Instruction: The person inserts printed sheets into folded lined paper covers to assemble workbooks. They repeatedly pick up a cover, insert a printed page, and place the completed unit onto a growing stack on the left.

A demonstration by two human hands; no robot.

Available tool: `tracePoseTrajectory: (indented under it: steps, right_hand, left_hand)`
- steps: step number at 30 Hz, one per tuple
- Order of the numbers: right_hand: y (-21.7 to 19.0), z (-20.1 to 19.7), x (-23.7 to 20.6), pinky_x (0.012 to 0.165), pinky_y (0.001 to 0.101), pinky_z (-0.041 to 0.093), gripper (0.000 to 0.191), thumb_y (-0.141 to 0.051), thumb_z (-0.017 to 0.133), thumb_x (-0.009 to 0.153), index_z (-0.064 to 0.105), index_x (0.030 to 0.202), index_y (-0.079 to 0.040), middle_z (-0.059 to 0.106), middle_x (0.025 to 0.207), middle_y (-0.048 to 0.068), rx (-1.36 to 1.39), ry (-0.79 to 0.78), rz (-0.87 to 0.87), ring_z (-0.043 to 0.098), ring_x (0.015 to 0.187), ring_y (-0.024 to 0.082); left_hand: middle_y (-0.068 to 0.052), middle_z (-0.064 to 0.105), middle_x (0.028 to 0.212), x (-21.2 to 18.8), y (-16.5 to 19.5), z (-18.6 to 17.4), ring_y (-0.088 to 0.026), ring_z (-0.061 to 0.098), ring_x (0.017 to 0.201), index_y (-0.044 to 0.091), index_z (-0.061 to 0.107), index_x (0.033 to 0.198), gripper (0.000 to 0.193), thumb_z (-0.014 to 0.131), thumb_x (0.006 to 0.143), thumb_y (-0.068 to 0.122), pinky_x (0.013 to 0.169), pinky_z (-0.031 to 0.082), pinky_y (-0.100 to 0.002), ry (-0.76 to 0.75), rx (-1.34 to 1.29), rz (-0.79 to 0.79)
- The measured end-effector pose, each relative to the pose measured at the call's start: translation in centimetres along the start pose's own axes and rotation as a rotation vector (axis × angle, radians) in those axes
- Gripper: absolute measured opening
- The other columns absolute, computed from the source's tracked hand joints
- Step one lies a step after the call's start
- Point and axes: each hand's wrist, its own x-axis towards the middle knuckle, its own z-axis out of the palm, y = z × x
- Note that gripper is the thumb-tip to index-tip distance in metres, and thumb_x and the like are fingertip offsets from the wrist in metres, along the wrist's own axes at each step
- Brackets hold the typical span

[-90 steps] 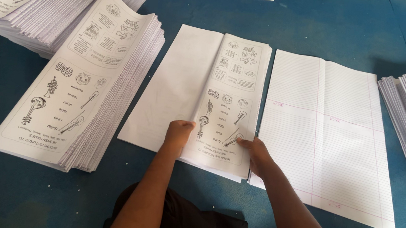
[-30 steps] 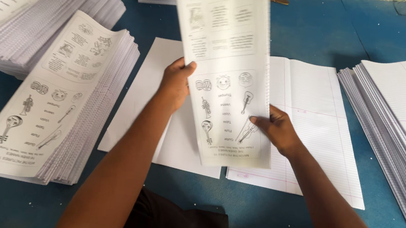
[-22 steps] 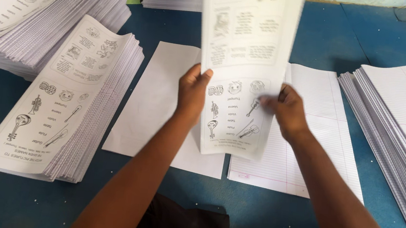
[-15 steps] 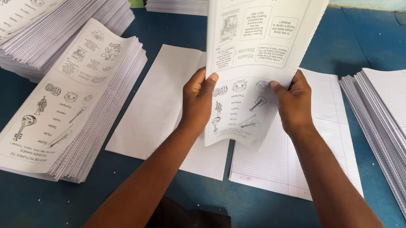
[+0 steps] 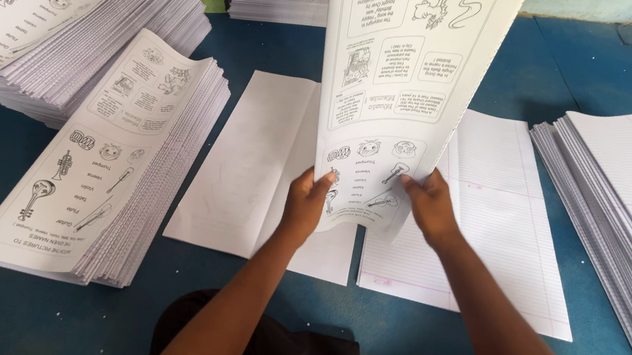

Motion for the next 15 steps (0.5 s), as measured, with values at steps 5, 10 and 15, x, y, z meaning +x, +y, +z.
tracePoseTrajectory:
  steps: [5, 10, 15]
  right_hand:
    - [0.1, 0.2, -0.1, 0.103, 0.0384, 0.051, 0.039, -0.011, 0.051, 0.100, 0.049, 0.137, 0.002, 0.066, 0.128, 0.018, -0.005, 0.020, -0.026, 0.064, 0.119, 0.025]
    - [-0.4, 0.0, 0.9, 0.103, 0.0378, 0.052, 0.038, -0.011, 0.051, 0.100, 0.049, 0.136, 0.003, 0.066, 0.128, 0.017, -0.003, 0.005, -0.049, 0.064, 0.120, 0.024]
    - [2.0, 0.7, 0.6, 0.105, 0.0378, 0.050, 0.037, -0.011, 0.052, 0.100, 0.052, 0.134, 0.001, 0.067, 0.127, 0.017, -0.045, -0.031, 0.015, 0.064, 0.120, 0.024]
  left_hand:
    - [-0.010, 0.075, 0.106, 0.6, -0.7, 0.5, -0.012, 0.068, 0.094, 0.000, 0.065, 0.126, 0.034, 0.054, 0.103, 0.023, 0.085, 0.056, -0.029, 0.042, -0.115, -0.016]
    - [-0.011, 0.075, 0.103, 1.2, 0.2, -0.1, -0.014, 0.068, 0.089, 0.000, 0.065, 0.126, 0.035, 0.053, 0.103, 0.024, 0.080, 0.056, -0.029, 0.035, -0.085, 0.019]
    - [-0.011, 0.076, 0.102, 0.1, -0.9, -0.7, -0.014, 0.070, 0.090, 0.000, 0.066, 0.123, 0.034, 0.054, 0.101, 0.023, 0.081, 0.056, -0.029, 0.045, 0.019, -0.023]
